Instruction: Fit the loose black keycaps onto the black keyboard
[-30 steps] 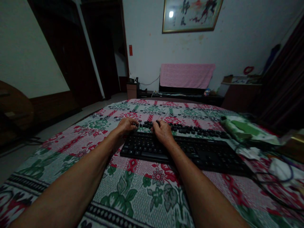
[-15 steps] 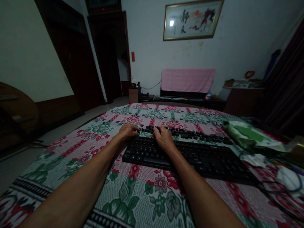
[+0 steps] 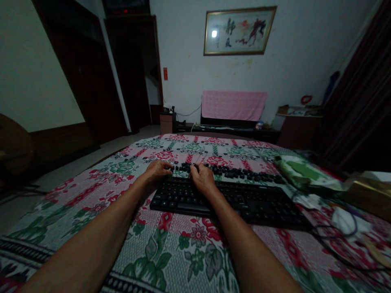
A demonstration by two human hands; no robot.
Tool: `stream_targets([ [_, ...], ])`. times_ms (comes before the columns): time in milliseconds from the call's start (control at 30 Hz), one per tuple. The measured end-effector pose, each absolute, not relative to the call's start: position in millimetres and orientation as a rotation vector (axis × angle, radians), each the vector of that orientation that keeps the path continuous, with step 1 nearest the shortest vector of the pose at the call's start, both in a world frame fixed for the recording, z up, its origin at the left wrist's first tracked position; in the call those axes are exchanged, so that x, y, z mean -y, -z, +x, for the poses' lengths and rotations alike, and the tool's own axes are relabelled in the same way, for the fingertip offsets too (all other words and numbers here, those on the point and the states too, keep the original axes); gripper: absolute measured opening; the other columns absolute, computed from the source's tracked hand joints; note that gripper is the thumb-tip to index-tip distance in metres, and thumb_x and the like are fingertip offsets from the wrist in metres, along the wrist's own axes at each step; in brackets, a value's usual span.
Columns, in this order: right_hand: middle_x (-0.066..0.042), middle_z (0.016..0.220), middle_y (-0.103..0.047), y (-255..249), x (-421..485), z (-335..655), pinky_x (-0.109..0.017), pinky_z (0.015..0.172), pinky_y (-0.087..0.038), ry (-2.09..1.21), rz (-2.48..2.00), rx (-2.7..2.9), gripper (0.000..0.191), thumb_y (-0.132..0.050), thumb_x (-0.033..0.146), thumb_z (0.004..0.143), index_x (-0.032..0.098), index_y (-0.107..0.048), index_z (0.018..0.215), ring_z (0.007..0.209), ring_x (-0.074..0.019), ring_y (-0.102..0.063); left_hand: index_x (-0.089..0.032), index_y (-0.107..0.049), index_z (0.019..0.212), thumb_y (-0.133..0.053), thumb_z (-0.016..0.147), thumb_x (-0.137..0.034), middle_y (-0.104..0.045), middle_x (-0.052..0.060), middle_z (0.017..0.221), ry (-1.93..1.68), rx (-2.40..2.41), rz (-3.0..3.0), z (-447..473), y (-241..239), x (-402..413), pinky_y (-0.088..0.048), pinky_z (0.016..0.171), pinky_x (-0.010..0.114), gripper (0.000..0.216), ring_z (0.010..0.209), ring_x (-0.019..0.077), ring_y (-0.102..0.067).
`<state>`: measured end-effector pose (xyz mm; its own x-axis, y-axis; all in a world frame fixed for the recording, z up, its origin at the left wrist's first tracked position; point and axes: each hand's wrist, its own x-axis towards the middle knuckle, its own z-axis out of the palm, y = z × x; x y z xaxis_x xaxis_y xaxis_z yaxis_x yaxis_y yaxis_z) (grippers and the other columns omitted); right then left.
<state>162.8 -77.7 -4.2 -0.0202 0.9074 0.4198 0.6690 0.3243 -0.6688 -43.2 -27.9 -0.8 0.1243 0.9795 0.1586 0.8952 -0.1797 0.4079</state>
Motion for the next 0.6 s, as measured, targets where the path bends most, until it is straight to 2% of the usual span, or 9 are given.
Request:
stream_targets([
  [133,-0.003,0.066,-0.068,4.5,76.9,161.9,-0.023,0.063,-0.042,-0.389,-1.39,1.746,0.024,-0.042,0.033,0.086,0.019,-0.058,0.075,0.065,-0.0154,-0.062,-0.029,-0.07,0.1,-0.063,0.067,-0.033,-0.071,0.002,0.086,-0.606,-1.83,2.215,-45.3,-0.6,22.8,-0.045,0.077,0.029,0.034,0.087,0.0209,-0.063],
  [300,-0.003,0.064,-0.068,-0.4,76.3,161.7,-0.024,0.063,-0.044,-0.504,-1.347,1.711,0.024,-0.042,0.032,0.085,0.019,-0.057,0.073,0.063,-0.0155,-0.062,-0.027,-0.07,0.102,-0.061,0.071,-0.028,-0.071,0.003,0.093,-0.611,-1.843,2.251,-40.6,-5.9,24.2,-0.044,0.083,0.027,0.032,0.092,0.0199,-0.062],
  [600,-0.004,0.068,-0.068,-1.2,102.5,165.4,-0.027,0.063,-0.048,-0.572,-1.251,1.559,0.024,-0.044,0.039,0.083,0.018,-0.056,0.079,0.063,-0.0174,-0.063,-0.028,-0.071,0.099,-0.06,0.071,-0.029,-0.071,0.001,0.099,-0.619,-1.885,2.214,-29.2,-14.9,43.3,-0.044,0.086,0.025,0.03,0.096,0.0191,-0.061],
])
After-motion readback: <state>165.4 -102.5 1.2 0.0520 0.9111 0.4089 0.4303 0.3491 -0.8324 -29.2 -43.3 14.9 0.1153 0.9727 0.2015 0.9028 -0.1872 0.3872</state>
